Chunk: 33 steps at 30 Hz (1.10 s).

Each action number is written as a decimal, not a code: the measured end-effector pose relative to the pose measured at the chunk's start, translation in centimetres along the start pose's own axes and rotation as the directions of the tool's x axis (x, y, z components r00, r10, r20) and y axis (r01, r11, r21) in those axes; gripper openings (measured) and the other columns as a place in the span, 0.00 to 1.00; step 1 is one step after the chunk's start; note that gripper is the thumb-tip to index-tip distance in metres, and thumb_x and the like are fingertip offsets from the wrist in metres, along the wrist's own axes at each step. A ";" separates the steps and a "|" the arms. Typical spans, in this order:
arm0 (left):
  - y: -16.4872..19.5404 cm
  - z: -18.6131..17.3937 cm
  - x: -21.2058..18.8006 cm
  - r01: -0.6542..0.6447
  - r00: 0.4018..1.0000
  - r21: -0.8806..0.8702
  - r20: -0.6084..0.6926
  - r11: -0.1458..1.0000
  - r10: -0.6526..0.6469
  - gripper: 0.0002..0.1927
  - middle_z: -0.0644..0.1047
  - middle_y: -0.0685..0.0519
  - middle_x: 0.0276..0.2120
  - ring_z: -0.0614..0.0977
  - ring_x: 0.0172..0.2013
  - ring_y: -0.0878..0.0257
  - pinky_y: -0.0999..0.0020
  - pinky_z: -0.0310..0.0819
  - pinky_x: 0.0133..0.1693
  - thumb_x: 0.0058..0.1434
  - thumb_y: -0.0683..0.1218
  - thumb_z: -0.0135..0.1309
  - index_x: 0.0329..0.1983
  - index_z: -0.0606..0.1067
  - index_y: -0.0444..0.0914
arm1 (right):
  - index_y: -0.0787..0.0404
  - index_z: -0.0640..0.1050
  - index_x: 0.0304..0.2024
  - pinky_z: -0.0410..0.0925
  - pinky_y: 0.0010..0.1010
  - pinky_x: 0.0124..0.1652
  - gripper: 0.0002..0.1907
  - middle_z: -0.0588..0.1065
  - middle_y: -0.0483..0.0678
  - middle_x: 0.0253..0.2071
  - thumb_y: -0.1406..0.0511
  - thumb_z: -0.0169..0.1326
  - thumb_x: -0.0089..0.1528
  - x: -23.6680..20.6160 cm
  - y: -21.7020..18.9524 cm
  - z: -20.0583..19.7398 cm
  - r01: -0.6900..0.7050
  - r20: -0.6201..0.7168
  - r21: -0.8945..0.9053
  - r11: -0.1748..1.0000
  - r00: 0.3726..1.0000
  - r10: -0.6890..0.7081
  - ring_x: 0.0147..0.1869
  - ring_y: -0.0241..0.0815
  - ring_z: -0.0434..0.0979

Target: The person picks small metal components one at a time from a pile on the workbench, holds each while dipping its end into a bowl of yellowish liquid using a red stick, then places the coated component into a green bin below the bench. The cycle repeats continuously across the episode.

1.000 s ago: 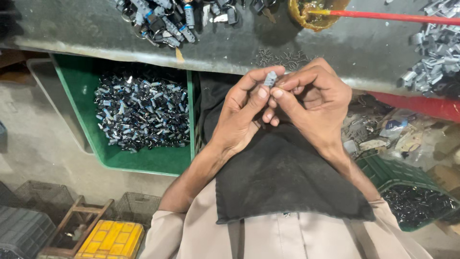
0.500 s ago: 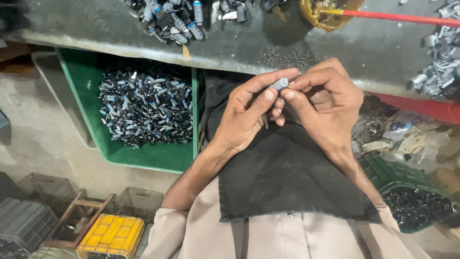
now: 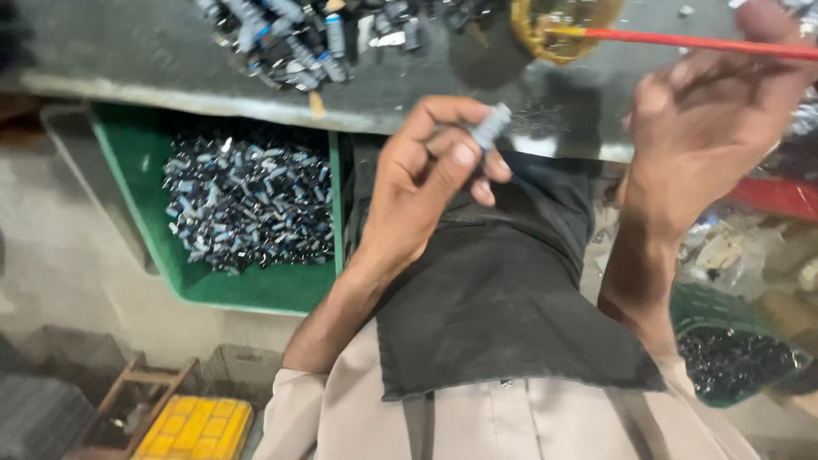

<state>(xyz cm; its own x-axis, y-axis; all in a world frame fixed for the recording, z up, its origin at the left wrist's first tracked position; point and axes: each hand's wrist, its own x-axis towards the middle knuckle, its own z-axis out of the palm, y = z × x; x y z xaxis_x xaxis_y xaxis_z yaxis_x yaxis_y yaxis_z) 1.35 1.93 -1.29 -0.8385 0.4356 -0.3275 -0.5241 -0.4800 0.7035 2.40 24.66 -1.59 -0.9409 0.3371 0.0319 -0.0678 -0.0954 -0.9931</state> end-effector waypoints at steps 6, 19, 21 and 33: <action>-2.6 0.2 4.3 0.065 0.992 -0.312 -0.082 0.948 -0.095 0.13 0.76 0.53 0.38 0.77 0.38 0.67 0.68 0.75 0.46 0.77 0.48 0.51 0.57 0.70 0.35 | 0.76 0.76 0.55 0.80 0.33 0.45 0.07 0.79 0.60 0.46 0.74 0.59 0.82 1.7 -0.5 -3.2 0.181 0.050 -0.366 0.913 0.983 -0.174 0.44 0.50 0.85; -2.7 0.6 4.8 0.122 0.989 -0.541 -0.004 0.832 -0.147 0.17 0.74 0.54 0.36 0.71 0.34 0.67 0.66 0.71 0.44 0.76 0.49 0.51 0.61 0.70 0.35 | 0.75 0.73 0.57 0.81 0.33 0.44 0.11 0.77 0.56 0.45 0.70 0.58 0.82 0.8 -0.1 -3.1 0.067 -0.185 -0.256 0.964 0.976 -0.117 0.42 0.47 0.83; -2.3 0.4 3.8 0.132 0.989 -0.536 0.010 0.834 -0.150 0.18 0.71 0.55 0.33 0.70 0.33 0.67 0.67 0.70 0.43 0.76 0.49 0.52 0.63 0.68 0.35 | 0.73 0.75 0.58 0.79 0.32 0.47 0.09 0.79 0.55 0.47 0.70 0.56 0.81 1.7 -1.1 -3.0 0.009 -0.074 -0.338 0.941 0.997 -0.037 0.44 0.45 0.82; 7.8 -10.5 -7.5 0.291 0.890 0.837 -0.415 -0.464 -0.190 0.10 0.77 0.44 0.49 0.78 0.50 0.46 0.52 0.75 0.46 0.69 0.52 0.55 0.46 0.82 0.43 | 0.52 0.84 0.57 0.67 0.37 0.46 0.17 0.73 0.45 0.45 0.63 0.69 0.66 0.2 -1.3 -4.7 0.433 0.496 -0.838 0.331 0.858 0.132 0.47 0.46 0.67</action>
<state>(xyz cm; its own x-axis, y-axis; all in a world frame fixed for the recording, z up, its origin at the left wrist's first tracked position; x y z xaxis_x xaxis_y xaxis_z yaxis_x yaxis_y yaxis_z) 1.94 -13.08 0.07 -0.7082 0.1628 -0.6870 0.1240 0.9866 0.1059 3.86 29.26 -0.83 -0.9811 -0.1875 -0.0476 -0.1521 0.8997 -0.4091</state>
